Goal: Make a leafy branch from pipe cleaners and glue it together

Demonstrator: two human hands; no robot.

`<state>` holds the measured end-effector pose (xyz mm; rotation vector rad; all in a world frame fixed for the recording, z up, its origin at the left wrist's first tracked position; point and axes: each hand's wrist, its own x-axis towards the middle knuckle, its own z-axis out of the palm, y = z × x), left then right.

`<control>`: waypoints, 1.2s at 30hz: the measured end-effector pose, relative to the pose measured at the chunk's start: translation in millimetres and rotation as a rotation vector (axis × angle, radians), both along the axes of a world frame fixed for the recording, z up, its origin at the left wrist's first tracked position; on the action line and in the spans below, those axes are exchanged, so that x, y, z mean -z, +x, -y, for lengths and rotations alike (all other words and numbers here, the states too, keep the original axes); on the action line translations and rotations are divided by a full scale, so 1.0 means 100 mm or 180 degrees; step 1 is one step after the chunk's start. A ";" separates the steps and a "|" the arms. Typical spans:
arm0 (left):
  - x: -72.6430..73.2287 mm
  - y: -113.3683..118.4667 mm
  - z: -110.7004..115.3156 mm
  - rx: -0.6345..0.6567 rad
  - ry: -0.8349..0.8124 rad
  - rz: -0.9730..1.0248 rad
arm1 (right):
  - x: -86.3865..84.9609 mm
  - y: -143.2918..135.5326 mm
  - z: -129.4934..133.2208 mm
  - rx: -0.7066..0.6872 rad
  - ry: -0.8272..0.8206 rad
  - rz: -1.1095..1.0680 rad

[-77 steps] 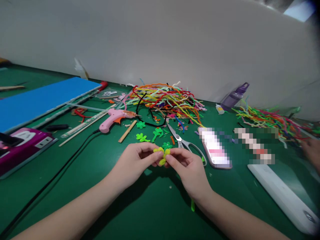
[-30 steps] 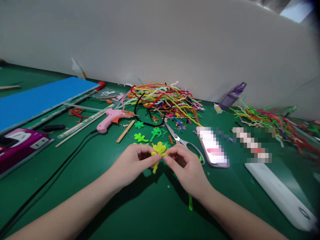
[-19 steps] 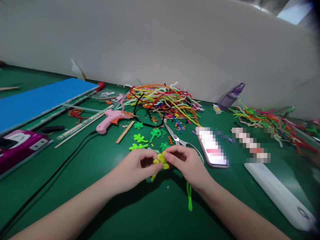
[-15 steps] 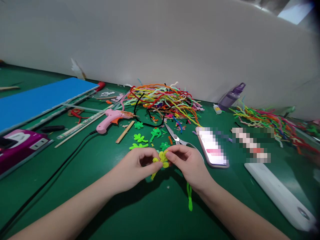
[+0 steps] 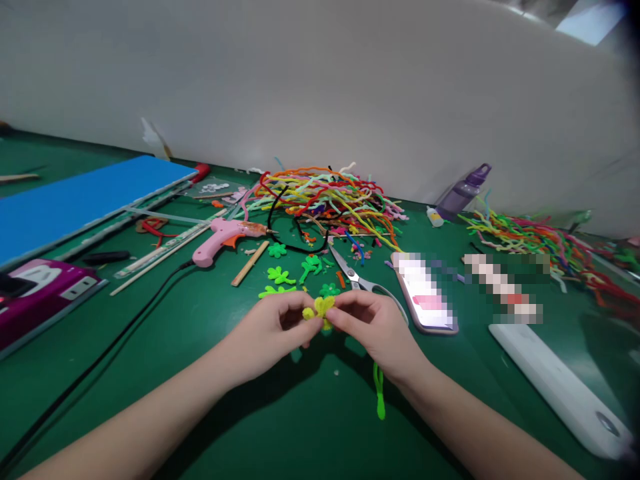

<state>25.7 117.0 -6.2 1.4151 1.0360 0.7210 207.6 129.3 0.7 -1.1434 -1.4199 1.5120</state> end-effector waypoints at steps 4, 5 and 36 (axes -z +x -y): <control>0.02 -0.01 -0.01 -0.0140 0.0102 0.0151 | 0.02 0.00 0.01 0.0014 0.0057 0.0067; 0.02 -0.01 -0.01 -0.0185 0.0122 0.0190 | 0.02 0.00 0.01 -0.0003 0.0079 0.0088; 0.01 0.00 0.02 -0.0306 0.0120 0.0224 | -0.05 0.00 0.01 -0.0120 0.0785 0.0299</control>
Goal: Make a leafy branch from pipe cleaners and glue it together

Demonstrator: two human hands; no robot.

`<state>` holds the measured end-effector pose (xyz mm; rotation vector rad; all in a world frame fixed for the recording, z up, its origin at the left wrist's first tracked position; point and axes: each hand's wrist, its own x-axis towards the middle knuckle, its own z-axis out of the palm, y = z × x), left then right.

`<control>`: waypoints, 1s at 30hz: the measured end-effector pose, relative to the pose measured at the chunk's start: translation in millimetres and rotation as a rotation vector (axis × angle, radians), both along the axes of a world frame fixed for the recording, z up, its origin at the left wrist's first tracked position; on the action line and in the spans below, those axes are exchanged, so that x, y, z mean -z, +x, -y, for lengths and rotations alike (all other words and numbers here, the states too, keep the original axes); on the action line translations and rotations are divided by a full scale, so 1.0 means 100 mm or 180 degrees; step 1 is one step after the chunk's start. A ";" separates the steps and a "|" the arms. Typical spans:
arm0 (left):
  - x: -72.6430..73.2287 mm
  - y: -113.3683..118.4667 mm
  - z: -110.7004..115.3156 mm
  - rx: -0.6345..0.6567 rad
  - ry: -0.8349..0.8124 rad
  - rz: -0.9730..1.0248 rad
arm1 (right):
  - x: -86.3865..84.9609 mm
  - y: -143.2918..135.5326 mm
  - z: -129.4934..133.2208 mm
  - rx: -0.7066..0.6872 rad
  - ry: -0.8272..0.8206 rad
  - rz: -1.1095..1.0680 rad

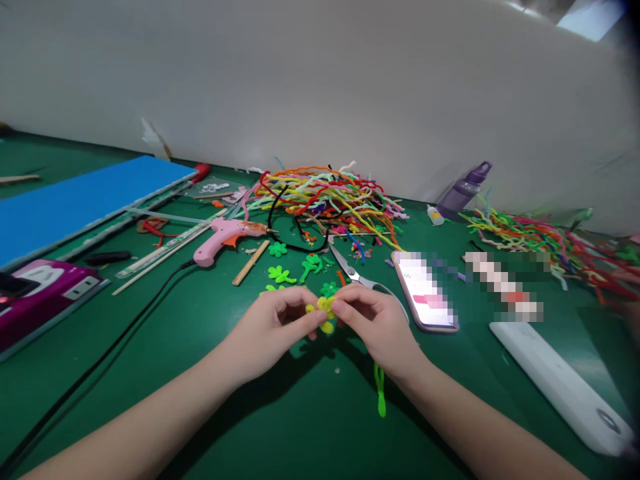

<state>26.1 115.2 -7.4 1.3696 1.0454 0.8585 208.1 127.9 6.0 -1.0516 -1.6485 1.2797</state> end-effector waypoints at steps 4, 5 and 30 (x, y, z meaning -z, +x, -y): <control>0.00 0.01 0.00 0.0067 0.0020 -0.0002 | 0.01 0.00 0.00 -0.0018 0.0235 0.0049; -0.01 0.01 0.00 0.0088 -0.0004 0.0061 | 0.02 0.00 0.00 -0.0033 0.0239 0.0041; 0.01 -0.01 -0.03 0.0062 -0.0239 0.0431 | 0.11 0.00 -0.03 -0.0154 -0.1243 -0.0664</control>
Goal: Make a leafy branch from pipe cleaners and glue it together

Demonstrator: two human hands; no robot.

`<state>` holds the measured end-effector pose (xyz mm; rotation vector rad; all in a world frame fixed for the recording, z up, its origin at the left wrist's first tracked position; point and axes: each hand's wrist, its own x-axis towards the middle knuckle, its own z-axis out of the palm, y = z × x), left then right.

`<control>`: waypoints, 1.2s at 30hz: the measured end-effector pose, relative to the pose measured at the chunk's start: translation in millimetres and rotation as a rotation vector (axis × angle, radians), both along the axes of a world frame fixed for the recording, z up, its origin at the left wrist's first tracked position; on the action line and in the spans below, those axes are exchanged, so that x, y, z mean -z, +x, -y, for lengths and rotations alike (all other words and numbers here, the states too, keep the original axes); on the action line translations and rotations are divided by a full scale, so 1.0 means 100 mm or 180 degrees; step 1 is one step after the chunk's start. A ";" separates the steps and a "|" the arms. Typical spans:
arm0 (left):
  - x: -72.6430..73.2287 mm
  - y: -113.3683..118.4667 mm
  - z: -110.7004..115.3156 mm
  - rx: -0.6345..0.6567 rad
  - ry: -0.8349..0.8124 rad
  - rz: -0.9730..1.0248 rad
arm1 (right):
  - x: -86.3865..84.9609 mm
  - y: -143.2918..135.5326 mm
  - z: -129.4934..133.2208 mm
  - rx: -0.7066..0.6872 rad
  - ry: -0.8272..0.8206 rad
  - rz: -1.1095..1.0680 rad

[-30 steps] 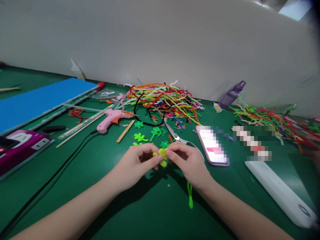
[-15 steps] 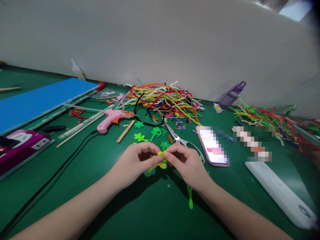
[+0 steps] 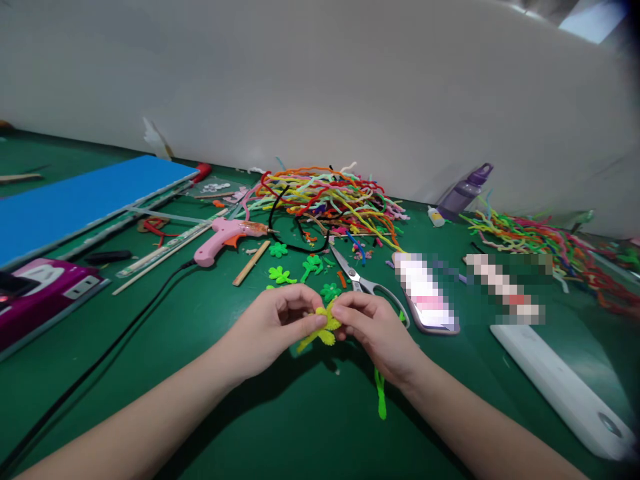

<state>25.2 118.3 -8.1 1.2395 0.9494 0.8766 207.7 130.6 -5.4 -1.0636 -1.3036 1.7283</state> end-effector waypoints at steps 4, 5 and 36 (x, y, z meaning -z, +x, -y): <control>0.02 0.00 -0.02 -0.0337 -0.0051 0.0000 | -0.04 -0.01 0.00 0.0074 0.0277 0.0332; 0.03 0.00 -0.02 -0.0395 -0.0074 0.0033 | -0.05 -0.01 0.00 0.0084 0.0369 0.0421; -0.02 -0.02 -0.02 -0.0348 -0.0070 -0.0119 | -0.07 -0.01 0.08 0.0004 0.1197 0.0733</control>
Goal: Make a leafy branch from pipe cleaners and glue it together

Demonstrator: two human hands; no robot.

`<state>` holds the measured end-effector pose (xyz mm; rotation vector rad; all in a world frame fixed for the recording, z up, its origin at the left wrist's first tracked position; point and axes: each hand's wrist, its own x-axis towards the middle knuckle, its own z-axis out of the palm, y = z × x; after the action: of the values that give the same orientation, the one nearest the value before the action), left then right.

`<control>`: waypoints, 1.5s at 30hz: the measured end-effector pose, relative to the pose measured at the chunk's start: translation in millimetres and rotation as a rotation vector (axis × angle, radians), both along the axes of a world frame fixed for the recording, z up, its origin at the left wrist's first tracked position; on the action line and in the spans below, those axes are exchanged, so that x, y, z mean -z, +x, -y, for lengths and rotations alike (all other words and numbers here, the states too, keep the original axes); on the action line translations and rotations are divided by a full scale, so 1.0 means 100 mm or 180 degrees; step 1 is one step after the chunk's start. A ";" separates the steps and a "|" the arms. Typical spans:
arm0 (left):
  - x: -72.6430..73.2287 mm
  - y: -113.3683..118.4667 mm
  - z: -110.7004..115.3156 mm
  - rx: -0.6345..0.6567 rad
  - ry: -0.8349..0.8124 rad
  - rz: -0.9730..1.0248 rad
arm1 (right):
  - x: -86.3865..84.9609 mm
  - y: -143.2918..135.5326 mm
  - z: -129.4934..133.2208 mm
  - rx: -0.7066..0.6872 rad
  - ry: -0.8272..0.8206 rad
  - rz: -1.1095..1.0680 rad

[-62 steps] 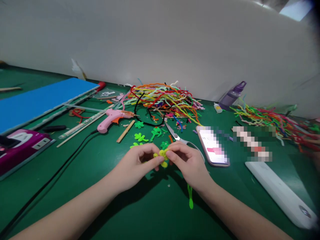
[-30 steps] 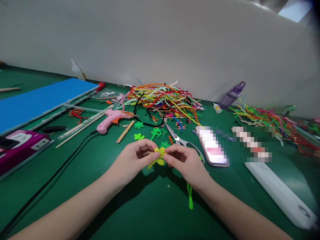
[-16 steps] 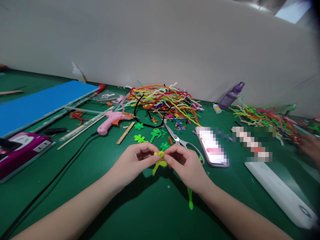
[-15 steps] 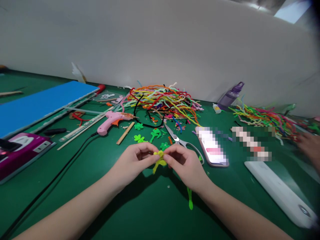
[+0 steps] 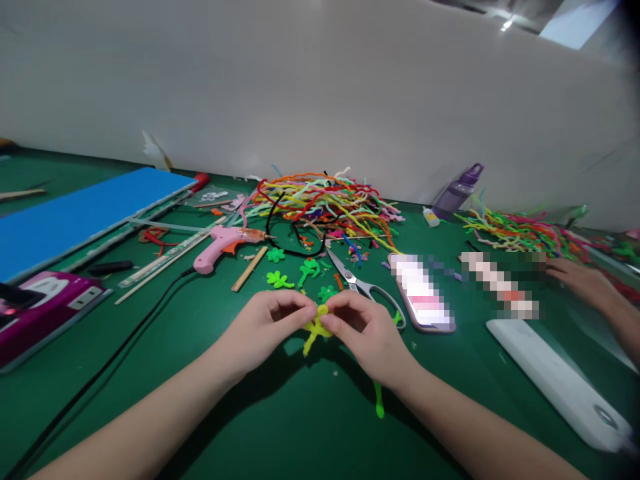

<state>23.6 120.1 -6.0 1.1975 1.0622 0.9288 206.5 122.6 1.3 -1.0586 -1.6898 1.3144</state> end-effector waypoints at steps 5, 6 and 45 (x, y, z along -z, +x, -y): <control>0.00 0.02 0.00 0.0108 -0.0219 0.0367 | 0.01 0.00 0.00 -0.0055 -0.0043 -0.0046; 0.00 0.02 0.00 0.0096 -0.0246 0.0367 | 0.02 0.00 -0.01 -0.0042 -0.0091 -0.0033; -0.04 -0.17 0.02 0.1495 0.2135 -0.3105 | 0.00 0.14 -0.16 -0.1538 0.1566 0.1827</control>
<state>7.1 117.9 -2.0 2.4786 1.1280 0.2755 220.4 138.5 1.0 -0.7922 -2.6563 0.8039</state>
